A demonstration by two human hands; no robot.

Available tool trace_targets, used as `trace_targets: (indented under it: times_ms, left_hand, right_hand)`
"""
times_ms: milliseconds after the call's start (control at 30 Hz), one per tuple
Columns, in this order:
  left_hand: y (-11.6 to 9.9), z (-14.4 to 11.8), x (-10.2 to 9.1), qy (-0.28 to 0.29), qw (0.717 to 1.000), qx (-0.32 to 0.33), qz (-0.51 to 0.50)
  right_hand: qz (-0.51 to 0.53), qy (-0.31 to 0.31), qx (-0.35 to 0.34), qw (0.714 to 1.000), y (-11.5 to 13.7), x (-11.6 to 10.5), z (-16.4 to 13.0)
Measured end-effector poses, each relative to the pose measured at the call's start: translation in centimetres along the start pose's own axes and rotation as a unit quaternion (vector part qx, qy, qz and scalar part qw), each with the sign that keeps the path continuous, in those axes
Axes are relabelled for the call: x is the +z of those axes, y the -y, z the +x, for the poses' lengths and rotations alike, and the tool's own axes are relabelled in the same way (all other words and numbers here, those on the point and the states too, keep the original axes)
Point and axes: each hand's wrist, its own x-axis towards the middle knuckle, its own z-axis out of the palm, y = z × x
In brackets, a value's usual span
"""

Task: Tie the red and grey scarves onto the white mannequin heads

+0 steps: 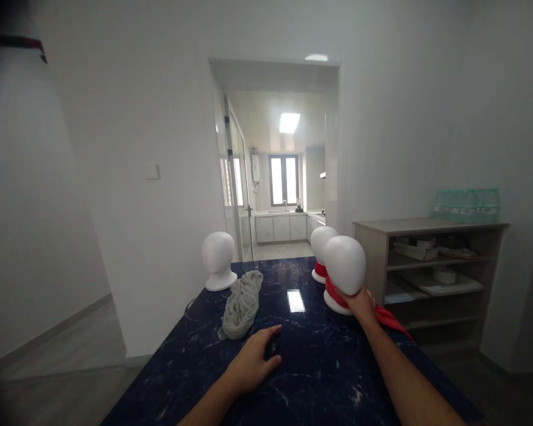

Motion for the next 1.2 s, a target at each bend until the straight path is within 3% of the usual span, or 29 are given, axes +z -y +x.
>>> trace_targets:
  times_ms: [267,467,567,733,900,967,1033,1100,1200]
  left_hand:
    - [-0.2,-0.2,-0.1,-0.002,1.0,-0.003,0.011]
    - [-0.4,-0.2,0.0,-0.001,1.0,-0.005,0.014]
    - [-0.5,-0.1,0.0,-0.001,1.0,-0.007,0.007]
    - [-0.7,-0.2,-0.2,-0.002,1.0,-0.013,-0.004]
    - [-0.9,-0.3,-0.1,-0.012,0.999,-0.009,-0.047]
    - [-0.4,0.3,-0.5,-0.048,0.995,-0.02,-0.09]
    - [0.7,1.3,-1.6,-0.127,0.981,-0.076,-0.123]
    - [2.5,2.7,-3.6,-0.215,0.957,-0.154,-0.12]
    - [6.5,4.6,-7.9,-0.302,0.923,-0.228,-0.069]
  right_hand:
    - [-0.033,0.049,-0.025,0.998,1.0,-1.6,-0.5]
    - [-0.212,-0.007,-0.108,0.971,1.2,-4.2,-4.0]
    - [-0.31,0.042,-0.137,0.94,1.6,-5.9,-6.7]
    - [-0.262,0.214,-0.195,0.921,6.1,-6.5,-11.6]
    - [-0.193,0.238,-0.263,0.915,12.5,-3.3,-15.4]
    - [-0.172,0.228,-0.277,0.917,14.0,-1.7,-16.4]
    - [-0.15,0.202,-0.295,0.922,14.8,-0.3,-17.2]
    - [-0.124,0.174,-0.31,0.926,15.1,0.5,-17.8]
    - [-0.089,0.152,-0.328,0.928,15.1,1.0,-18.4]
